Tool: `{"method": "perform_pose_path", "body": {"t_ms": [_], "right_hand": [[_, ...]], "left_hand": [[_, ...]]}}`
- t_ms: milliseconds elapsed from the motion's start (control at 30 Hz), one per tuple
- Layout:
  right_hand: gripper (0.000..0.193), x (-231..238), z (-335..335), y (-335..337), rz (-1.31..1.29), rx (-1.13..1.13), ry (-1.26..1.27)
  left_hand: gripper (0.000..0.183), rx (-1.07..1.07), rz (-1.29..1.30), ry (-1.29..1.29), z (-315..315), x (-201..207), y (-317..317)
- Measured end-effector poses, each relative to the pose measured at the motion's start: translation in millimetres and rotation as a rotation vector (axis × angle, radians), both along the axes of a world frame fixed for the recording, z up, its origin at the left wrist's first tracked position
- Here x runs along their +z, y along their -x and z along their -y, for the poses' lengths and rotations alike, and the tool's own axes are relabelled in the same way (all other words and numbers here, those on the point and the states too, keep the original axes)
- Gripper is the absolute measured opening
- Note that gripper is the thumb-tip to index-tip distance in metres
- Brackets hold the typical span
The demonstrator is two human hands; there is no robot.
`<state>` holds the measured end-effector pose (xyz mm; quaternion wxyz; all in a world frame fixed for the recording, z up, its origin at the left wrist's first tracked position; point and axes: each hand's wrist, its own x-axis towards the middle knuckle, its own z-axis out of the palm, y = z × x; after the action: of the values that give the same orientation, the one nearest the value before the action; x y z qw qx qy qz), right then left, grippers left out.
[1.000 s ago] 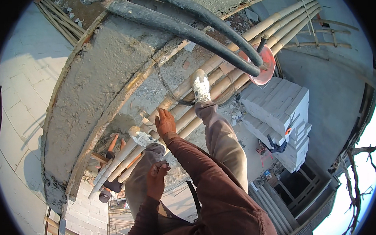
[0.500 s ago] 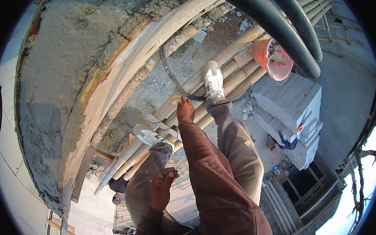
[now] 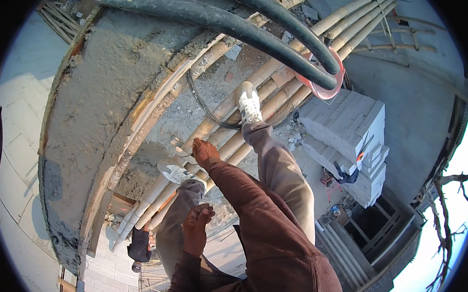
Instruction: The person positions a long metal track against a concrete beam and then uses a pair of pliers to twist a wire, securing the track to the structure.
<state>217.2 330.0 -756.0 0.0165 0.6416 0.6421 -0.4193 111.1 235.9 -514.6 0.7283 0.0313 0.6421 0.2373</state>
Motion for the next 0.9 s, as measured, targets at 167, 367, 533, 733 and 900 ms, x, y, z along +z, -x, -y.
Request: {"method": "perform_pose_path", "body": {"t_ms": [167,367,533,733,900], "right_hand": [[0.027,55.1,21.6,33.3,-0.145,-0.124,0.116],[0.028,133.8,33.1,24.3,-0.264,0.011,0.112],[0.031,246.1,14.7,59.1,-0.568,0.253,0.361],[0.02,315.8,130.2,76.5,-0.504,0.005,0.394],[0.02,457.5,-18.7,18.4,-0.9,-0.381,1.09]], "left_hand": [[0.028,0.119,-0.021,-0.016,-3.8,0.6,3.2],[0.026,0.55,-0.457,-0.019,-19.2,18.9,17.0],[0.038,0.747,-0.27,-0.052,-8.5,41.4,38.9],[0.052,0.959,0.361,0.513,-43.1,151.7,47.8],[0.037,1.405,0.524,0.023,32.8,140.6,35.4]]}}
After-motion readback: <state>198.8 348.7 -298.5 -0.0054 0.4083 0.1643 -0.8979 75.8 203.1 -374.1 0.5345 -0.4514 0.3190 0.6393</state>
